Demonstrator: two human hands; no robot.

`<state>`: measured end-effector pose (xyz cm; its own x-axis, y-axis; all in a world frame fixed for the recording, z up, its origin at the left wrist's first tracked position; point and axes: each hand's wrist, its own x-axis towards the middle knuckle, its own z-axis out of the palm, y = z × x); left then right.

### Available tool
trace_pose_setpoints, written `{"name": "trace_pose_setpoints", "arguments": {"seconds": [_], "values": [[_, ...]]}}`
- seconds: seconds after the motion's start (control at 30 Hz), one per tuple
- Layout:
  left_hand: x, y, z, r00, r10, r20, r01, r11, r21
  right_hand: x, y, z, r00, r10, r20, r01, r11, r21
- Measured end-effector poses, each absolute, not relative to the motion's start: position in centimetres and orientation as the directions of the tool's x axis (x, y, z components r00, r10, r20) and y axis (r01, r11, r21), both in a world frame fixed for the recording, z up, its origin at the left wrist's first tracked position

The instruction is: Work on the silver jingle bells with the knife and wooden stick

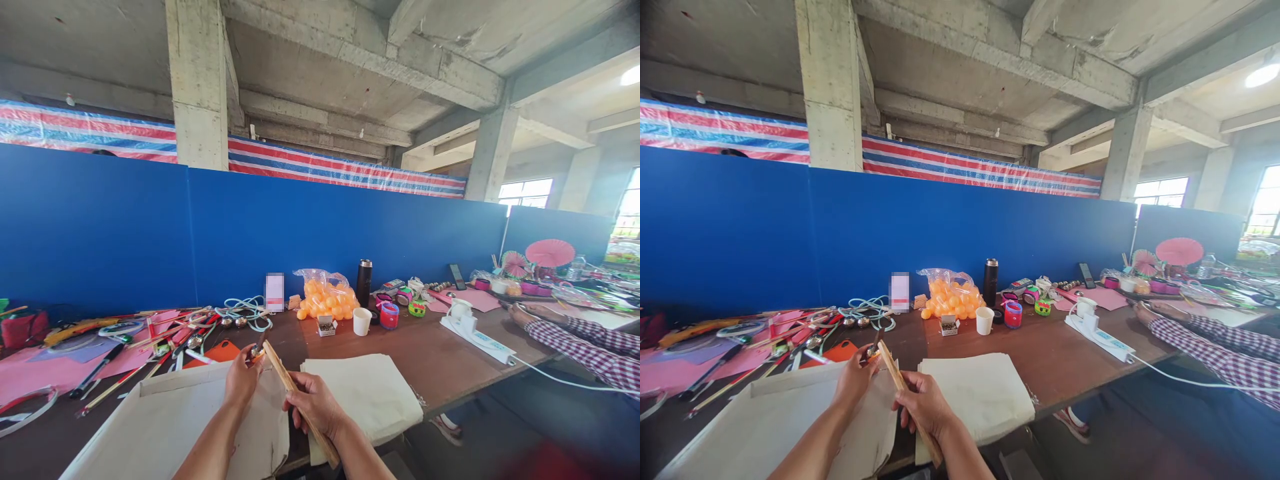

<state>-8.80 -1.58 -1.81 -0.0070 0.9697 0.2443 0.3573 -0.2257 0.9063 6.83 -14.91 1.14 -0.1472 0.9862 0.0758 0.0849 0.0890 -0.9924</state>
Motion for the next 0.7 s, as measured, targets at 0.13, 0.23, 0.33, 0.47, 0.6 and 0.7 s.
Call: {"name": "trace_pose_setpoints", "arguments": {"seconds": [0.13, 0.23, 0.33, 0.47, 0.6, 0.7], "values": [[-8.79, -1.50, -2.00, -0.005, 0.970, 0.243, 0.348, -0.226, 0.910, 6.77, -14.89, 1.12, -0.141, 0.988, 0.070, 0.085, 0.083, -0.993], [-8.76, -1.30, -2.17, -0.009, 0.970, 0.244, 0.344, -0.226, 0.911, 6.77, -14.81, 0.98, -0.140, 0.988, 0.066, 0.083, 0.078, -0.993], [-8.75, -1.18, -2.23, -0.009, 0.969, 0.247, 0.342, -0.229, 0.912, 6.78, -14.75, 0.87, -0.138, 0.988, 0.069, 0.083, 0.081, -0.993], [-8.77, -1.27, -2.14, -0.008, 0.969, 0.247, 0.340, -0.230, 0.912, 6.79, -14.78, 0.89, -0.129, 0.989, 0.070, 0.086, 0.082, -0.993], [-8.76, -1.42, -2.05, -0.006, 0.968, 0.250, 0.328, -0.234, 0.915, 6.75, -14.92, 1.07, -0.130, 0.989, 0.072, 0.087, 0.083, -0.993], [-8.75, -1.50, -1.97, -0.009, 0.967, 0.255, 0.318, -0.239, 0.917, 6.71, -14.98, 1.21, -0.136, 0.988, 0.074, 0.084, 0.086, -0.993]]}}
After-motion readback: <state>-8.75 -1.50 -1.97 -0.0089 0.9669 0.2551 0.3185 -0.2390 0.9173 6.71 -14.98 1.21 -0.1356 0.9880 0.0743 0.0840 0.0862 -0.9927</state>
